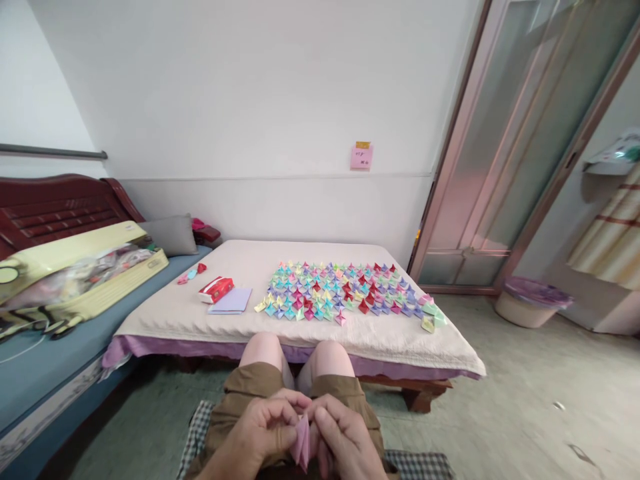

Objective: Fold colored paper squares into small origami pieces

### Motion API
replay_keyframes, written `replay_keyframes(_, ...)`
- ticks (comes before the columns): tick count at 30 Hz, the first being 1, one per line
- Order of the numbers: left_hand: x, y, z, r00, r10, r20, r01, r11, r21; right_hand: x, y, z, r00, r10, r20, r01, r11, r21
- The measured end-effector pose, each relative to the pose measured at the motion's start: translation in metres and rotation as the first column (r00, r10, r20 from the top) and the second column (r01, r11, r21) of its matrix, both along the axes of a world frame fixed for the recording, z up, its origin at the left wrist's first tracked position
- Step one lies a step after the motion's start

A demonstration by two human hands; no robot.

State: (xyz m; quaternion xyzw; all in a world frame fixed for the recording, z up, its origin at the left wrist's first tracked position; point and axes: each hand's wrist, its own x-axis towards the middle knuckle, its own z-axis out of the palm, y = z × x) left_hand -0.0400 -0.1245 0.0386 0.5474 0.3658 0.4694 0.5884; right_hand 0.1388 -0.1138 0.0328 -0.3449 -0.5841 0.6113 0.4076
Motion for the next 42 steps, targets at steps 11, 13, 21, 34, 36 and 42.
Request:
replay_keyframes(11,0.012,0.0,-0.013,0.905,0.084,0.418,0.031,0.964,-0.263,-0.006,0.002,-0.009,0.919,0.079,-0.387,-0.194,0.944,-0.267)
replay_keyframes(13,0.014,0.0,-0.015,0.894,0.09,0.438,0.035,0.962,-0.269,-0.006,0.004,-0.014,0.91,0.094,-0.404,-0.216,0.94,-0.266)
replay_keyframes(21,0.011,0.001,-0.018,0.949,0.059,0.311,0.021,0.968,-0.249,-0.011,0.006,-0.023,0.871,0.098,-0.482,-0.259,0.924,-0.281)
replay_keyframes(34,0.012,-0.001,-0.011,0.847,0.06,0.527,0.161,0.918,-0.362,-0.003,0.006,-0.013,0.872,0.146,-0.467,-0.301,0.913,-0.276)
replay_keyframes(36,0.011,-0.001,-0.006,0.823,0.062,0.564,0.195,0.903,-0.383,-0.003,0.005,-0.012,0.868,0.115,-0.483,-0.291,0.906,-0.308)
replay_keyframes(42,0.01,-0.003,0.005,0.899,-0.008,0.437,0.218,0.875,-0.432,-0.002,0.005,-0.008,0.904,-0.047,-0.424,-0.131,0.916,-0.38)
